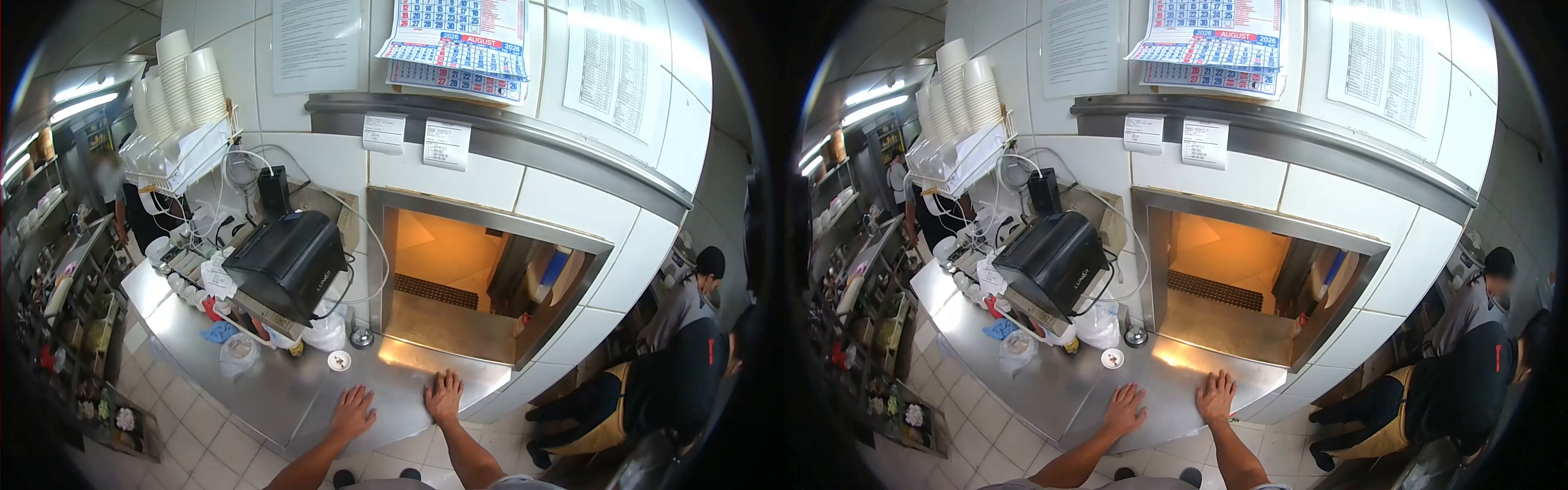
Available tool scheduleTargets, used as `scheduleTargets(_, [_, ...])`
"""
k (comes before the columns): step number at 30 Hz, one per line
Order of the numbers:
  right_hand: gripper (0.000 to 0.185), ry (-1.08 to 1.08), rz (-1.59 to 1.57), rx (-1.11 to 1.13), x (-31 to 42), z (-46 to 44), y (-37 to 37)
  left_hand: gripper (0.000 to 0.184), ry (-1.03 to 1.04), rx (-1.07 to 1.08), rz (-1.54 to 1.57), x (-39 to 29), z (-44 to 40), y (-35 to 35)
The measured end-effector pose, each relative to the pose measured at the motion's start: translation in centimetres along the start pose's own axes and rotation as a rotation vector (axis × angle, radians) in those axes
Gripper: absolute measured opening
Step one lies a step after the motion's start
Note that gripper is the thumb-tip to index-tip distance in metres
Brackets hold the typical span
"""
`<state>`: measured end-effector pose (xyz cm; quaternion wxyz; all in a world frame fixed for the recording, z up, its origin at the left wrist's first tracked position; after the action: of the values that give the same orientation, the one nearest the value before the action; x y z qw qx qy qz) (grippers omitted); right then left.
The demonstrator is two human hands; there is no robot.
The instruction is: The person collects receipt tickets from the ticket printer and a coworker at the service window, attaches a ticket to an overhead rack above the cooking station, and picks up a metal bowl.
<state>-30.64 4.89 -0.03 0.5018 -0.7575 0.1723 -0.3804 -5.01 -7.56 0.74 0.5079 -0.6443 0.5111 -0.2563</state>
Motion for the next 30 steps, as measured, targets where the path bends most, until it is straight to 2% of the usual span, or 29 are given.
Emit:
scheduleTargets(21, [0.061, -0.011, -0.046, -0.057, -0.34, 0.08, 0.25, 0.057, 0.005, -0.002, 0.006, -0.17, -0.19, -0.22])
scheduleTargets(30, [0.064, 0.008, -0.025, -0.008, -0.14, 0.04, 0.02, 0.057, 0.007, -0.008, 0.014, -0.06, -0.1, -0.08])
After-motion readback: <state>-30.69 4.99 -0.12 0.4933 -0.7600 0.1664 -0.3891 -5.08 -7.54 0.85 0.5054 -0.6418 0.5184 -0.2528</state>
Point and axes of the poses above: each hand's wrist, its own z-axis away from the middle knuckle, its own y-axis out of the palm, x = y × z, the point moved 1 cm from there along -z, towards the middle knuckle, and after that the axes turned 8 degrees about y, right-handed, at the moved point
